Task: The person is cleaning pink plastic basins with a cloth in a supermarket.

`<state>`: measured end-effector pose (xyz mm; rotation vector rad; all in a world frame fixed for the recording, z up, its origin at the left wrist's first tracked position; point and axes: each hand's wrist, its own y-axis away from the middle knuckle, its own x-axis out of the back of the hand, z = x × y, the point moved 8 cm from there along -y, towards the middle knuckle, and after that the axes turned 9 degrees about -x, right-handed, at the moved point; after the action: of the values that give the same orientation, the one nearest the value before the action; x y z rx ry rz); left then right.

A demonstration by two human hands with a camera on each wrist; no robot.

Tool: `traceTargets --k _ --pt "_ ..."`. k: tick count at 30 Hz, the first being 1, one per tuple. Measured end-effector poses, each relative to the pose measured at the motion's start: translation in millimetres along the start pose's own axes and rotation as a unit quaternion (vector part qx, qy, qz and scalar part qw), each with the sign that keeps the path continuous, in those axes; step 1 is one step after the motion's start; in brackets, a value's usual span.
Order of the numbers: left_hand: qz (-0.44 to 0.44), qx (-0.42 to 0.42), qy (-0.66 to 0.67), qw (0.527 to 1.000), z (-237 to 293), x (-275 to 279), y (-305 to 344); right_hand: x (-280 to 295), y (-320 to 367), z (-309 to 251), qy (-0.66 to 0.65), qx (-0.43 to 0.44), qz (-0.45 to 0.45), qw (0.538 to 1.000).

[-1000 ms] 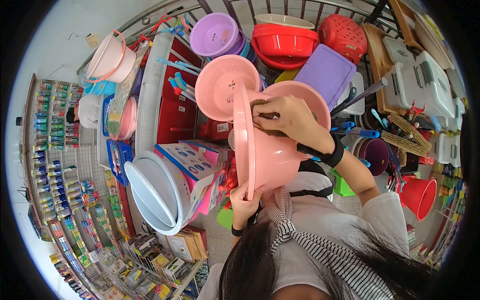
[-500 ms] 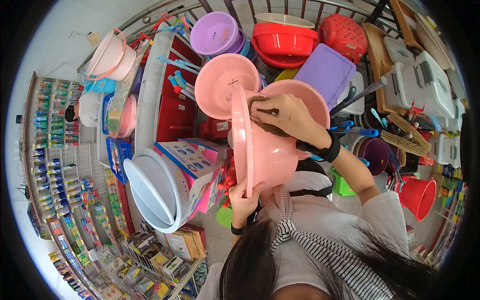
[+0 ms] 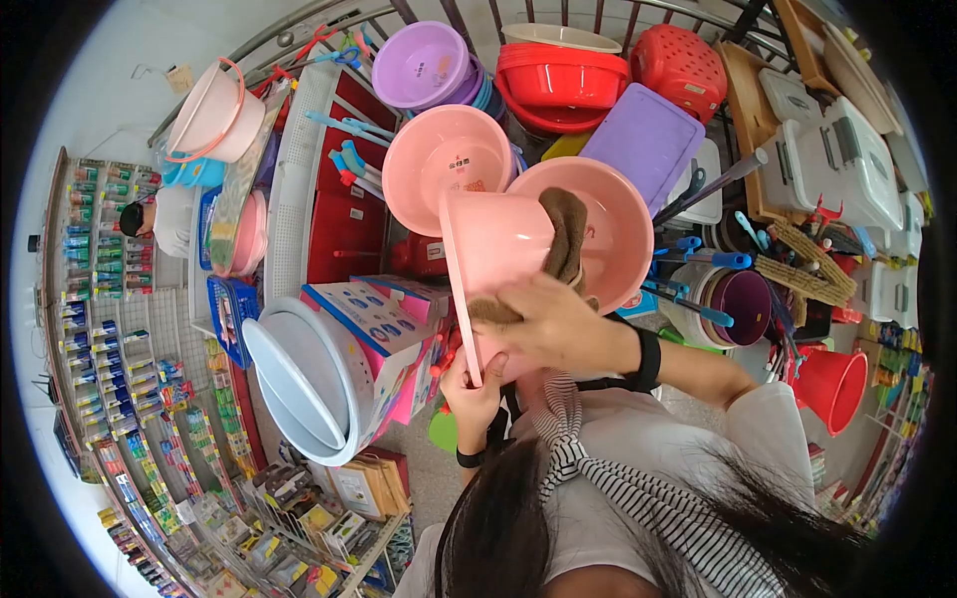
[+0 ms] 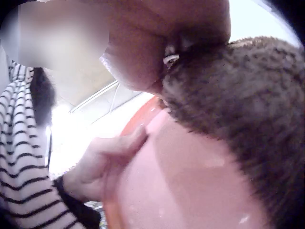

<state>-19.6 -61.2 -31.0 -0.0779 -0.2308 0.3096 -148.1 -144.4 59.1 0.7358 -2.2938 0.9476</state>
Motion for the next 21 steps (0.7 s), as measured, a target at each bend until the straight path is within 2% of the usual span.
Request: traceTargets --k 2,3,4,7,9,10,12,14,16,17,19,20,21 --pt "0.015 -0.011 0.009 1.000 8.2 -0.1 -2.4 -3.9 -9.7 35.7 0.084 -0.115 -0.054 0.988" --pt "0.031 -0.022 0.020 0.999 11.8 1.1 -2.4 11.6 -18.9 47.2 0.067 -0.125 0.040 0.989" --pt "0.031 -0.022 0.019 0.999 11.5 1.3 0.1 18.0 -21.8 71.1 -0.046 -0.171 0.083 0.981" --pt "0.016 -0.033 -0.022 0.999 13.2 5.4 3.1 24.4 -21.6 72.0 -0.028 -0.146 0.086 0.985" --pt "0.025 -0.041 0.009 0.999 15.9 11.7 2.2 14.7 -14.1 42.8 0.046 -0.113 -0.008 0.992" --pt "0.027 -0.040 0.009 0.999 13.4 15.4 3.1 8.7 -9.4 31.7 0.045 -0.112 -0.010 0.993" --pt "0.012 -0.022 0.038 0.999 7.3 18.4 3.2 -11.9 -3.1 -11.5 0.029 0.016 -0.050 0.998" --pt "0.019 -0.030 0.048 0.998 14.6 17.9 0.3 -7.7 -6.9 -16.1 0.028 0.012 -0.017 0.999" --pt "0.025 -0.033 0.052 0.998 17.7 18.4 0.4 0.1 -18.0 2.7 0.087 -0.039 -0.006 0.995" --pt "0.025 -0.034 0.052 0.998 19.3 20.2 -0.5 9.6 -27.3 12.7 0.105 -0.065 0.038 0.992" --pt "-0.032 -0.091 -0.114 0.989 29.9 17.5 -5.2 22.4 -35.4 37.5 -0.031 -0.151 0.063 0.986" --pt "-0.033 -0.093 -0.113 0.989 30.8 16.5 -6.8 21.9 -33.4 49.9 -0.106 -0.184 0.091 0.973" --pt "-0.035 -0.114 -0.145 0.982 34.7 14.6 -8.1 22.6 -33.8 51.2 -0.104 -0.185 0.092 0.973"
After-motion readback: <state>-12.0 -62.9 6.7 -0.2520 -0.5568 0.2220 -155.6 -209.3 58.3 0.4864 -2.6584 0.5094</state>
